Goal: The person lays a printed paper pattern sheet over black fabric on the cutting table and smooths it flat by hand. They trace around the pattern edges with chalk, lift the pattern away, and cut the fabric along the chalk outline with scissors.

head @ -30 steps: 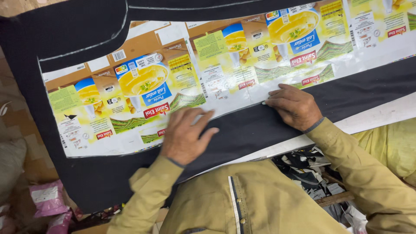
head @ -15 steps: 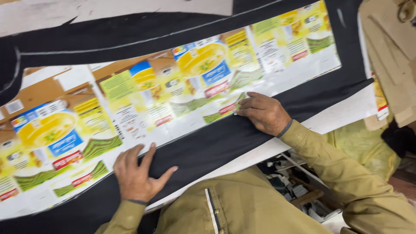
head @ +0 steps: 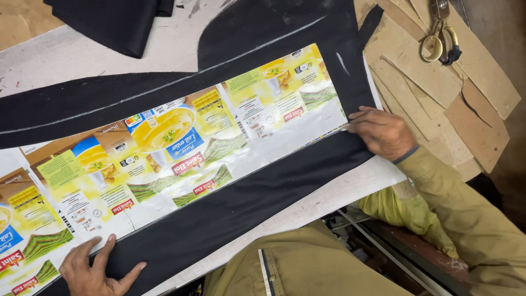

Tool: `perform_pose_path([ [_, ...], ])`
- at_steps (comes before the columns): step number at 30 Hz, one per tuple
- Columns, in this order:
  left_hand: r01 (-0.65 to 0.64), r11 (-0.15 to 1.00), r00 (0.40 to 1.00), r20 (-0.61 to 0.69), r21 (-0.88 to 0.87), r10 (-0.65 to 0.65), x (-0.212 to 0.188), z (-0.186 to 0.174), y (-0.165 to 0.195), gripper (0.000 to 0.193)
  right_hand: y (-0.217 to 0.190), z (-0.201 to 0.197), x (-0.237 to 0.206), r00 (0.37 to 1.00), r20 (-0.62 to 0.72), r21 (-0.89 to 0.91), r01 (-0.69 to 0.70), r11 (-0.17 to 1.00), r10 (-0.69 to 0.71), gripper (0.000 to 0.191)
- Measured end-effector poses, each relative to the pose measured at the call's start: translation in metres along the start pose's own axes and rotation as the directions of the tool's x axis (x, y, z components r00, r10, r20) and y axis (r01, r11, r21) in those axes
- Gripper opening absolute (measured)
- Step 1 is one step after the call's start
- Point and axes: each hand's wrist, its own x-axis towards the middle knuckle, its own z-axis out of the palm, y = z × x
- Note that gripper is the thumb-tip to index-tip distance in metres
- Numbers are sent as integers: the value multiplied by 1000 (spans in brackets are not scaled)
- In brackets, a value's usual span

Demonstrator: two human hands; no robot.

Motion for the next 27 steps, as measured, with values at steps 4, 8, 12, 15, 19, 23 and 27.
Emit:
perform_pose_path([
  [4,-32,999,999,-3,0,32,22,-9,38,87,15,-49,-16,986,-92,-57,-144,988,139,19],
  [8,-134,984,980,134,-121,150,75,12,142,91,-4,-52,-30,850,-280,225,-394,891,447,15],
  [12,-518,700,721,189,-492,666,130,43,253,59,-13,-15,-31,670,-209,748,-360,558,712,18],
  [15,-51,569,577,440,-821,688,158,32,296,31,-8,10,-27,561,-58,983,-113,145,826,19],
  [19,-226,605,848,151,-764,508,211,16,307,29,-7,30,-21,538,114,992,-22,-121,835,14],
  [23,-238,928,932,201,-286,301,264,35,301,78,-24,39,-17,681,-123,783,-380,492,722,19],
  [27,-216,955,923,275,-205,268,274,51,302,93,-40,34,-10,777,-195,178,-572,801,599,37],
])
